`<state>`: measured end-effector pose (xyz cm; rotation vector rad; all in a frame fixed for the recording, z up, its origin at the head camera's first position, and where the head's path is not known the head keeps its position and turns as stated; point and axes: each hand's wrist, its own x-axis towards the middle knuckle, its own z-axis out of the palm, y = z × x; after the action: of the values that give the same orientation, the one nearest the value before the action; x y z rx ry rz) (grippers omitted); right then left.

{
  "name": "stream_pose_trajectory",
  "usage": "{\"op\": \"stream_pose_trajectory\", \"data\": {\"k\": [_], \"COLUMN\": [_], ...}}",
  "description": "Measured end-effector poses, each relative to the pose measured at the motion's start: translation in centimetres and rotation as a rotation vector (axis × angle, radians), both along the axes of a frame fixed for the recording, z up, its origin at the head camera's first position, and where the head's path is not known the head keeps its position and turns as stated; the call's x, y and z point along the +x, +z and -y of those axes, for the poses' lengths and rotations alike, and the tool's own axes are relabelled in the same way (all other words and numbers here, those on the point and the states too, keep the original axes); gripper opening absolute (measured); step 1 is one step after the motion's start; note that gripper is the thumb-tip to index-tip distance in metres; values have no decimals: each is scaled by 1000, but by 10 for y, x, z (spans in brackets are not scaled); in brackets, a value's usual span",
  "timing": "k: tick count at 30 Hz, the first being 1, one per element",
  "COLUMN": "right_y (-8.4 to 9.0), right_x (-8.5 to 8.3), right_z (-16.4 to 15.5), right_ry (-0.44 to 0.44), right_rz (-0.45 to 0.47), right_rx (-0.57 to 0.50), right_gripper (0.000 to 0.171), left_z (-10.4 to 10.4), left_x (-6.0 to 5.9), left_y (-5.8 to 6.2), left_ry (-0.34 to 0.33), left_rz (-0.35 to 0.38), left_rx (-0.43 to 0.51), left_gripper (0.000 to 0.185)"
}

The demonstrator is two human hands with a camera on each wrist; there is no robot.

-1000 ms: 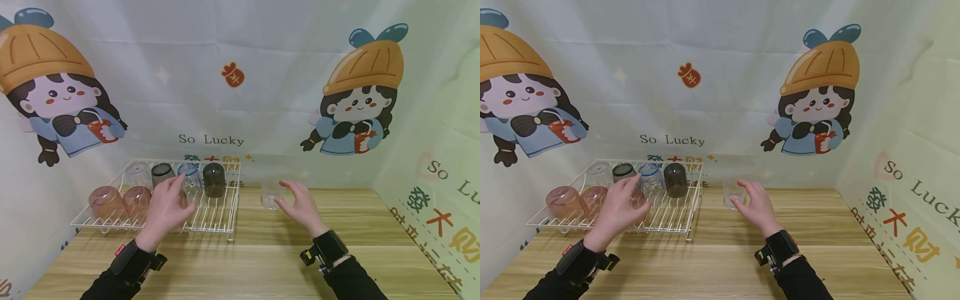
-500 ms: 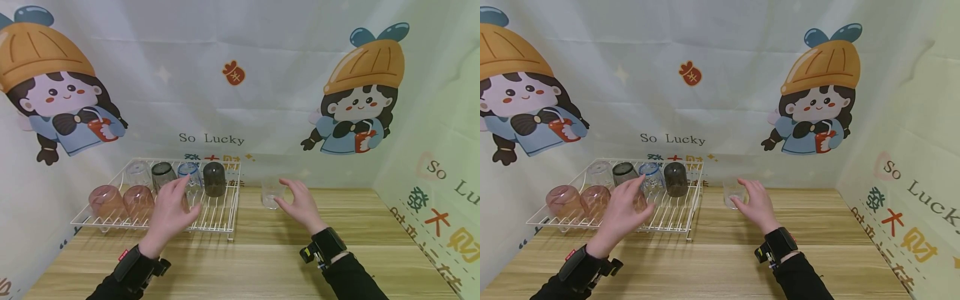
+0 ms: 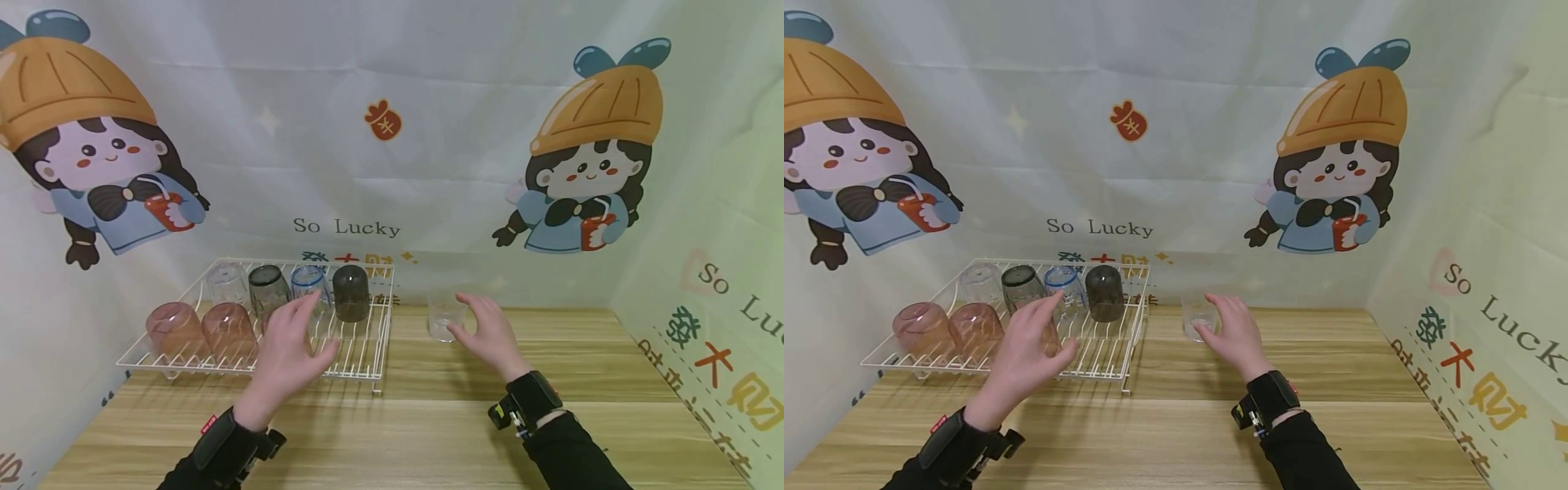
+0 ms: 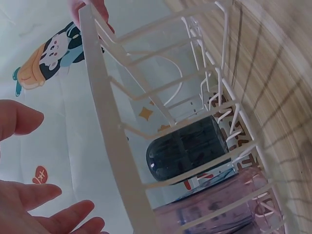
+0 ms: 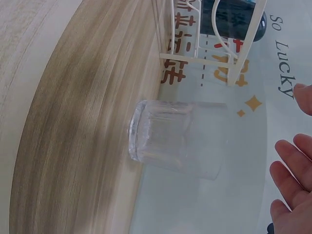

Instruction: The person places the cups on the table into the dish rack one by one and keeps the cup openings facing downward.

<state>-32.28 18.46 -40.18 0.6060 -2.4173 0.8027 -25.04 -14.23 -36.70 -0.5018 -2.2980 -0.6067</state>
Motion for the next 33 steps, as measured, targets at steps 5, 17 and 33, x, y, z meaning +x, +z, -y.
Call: {"op": "stream_pose_trajectory", "data": {"k": [5, 17, 33], "right_y": [-1, -4, -10], "right_x": [-2, -7, -14], "right_z": [1, 3, 7], "right_ry": [-5, -32, -54], "right_rz": [-13, 10, 61], "right_rx": [18, 71, 116], "right_gripper": [58, 56, 54], "left_z": [-4, -12, -19], "left_x": [2, 7, 8], "left_y": [-2, -8, -13], "left_ry": [-17, -40, -57], "left_rz": [7, 46, 59], "left_rx": [9, 27, 25], "left_gripper": [79, 80, 80]}}
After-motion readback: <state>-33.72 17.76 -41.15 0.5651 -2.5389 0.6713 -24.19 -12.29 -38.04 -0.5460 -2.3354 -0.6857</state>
